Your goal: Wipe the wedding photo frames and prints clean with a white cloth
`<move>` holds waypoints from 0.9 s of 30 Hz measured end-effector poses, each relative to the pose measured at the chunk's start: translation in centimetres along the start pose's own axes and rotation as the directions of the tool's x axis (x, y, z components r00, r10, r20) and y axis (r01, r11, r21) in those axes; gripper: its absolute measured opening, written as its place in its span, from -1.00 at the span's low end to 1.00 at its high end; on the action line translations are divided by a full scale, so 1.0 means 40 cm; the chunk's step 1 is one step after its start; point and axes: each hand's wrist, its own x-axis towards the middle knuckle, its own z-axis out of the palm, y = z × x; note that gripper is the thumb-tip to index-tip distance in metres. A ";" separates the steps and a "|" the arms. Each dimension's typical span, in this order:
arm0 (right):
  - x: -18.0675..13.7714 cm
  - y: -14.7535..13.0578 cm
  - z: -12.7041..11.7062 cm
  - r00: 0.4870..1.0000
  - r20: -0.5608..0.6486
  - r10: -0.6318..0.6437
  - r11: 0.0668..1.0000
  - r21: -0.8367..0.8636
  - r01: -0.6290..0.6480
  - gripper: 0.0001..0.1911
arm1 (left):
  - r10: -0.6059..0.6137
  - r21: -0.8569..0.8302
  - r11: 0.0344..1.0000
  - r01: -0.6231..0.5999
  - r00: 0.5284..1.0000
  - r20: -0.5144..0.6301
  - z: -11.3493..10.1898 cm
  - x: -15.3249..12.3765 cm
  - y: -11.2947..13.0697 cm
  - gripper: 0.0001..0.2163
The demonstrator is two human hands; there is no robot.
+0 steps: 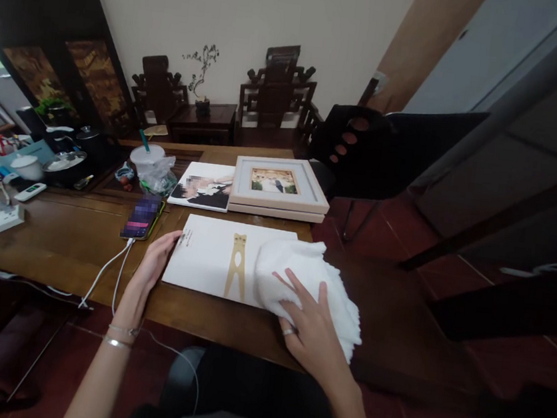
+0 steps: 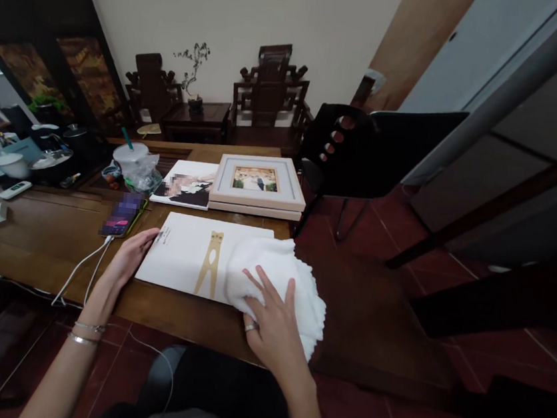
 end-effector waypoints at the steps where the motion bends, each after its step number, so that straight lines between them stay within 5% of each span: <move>1: -0.001 0.000 0.000 1.000 -0.003 -0.004 1.000 -0.001 0.004 -0.71 | -0.004 -0.040 0.999 0.003 1.000 -0.006 0.004 -0.005 0.001 -0.72; 10: -0.001 0.002 -0.023 0.999 -0.041 -0.033 0.999 -0.011 0.033 -0.80 | 0.034 -0.131 0.990 -0.049 0.993 -0.111 0.020 -0.154 0.026 -0.60; 19: -0.009 -0.125 -0.022 0.934 -0.076 -0.349 0.930 0.096 0.355 -0.77 | 0.025 -0.160 0.985 -0.069 0.965 -0.260 0.080 -0.327 0.083 -0.58; 27: -0.017 -0.138 0.007 0.928 -0.352 -0.126 0.969 0.155 0.190 -0.74 | 0.039 -0.141 0.986 -0.090 0.943 -0.331 0.134 -0.433 0.117 -0.54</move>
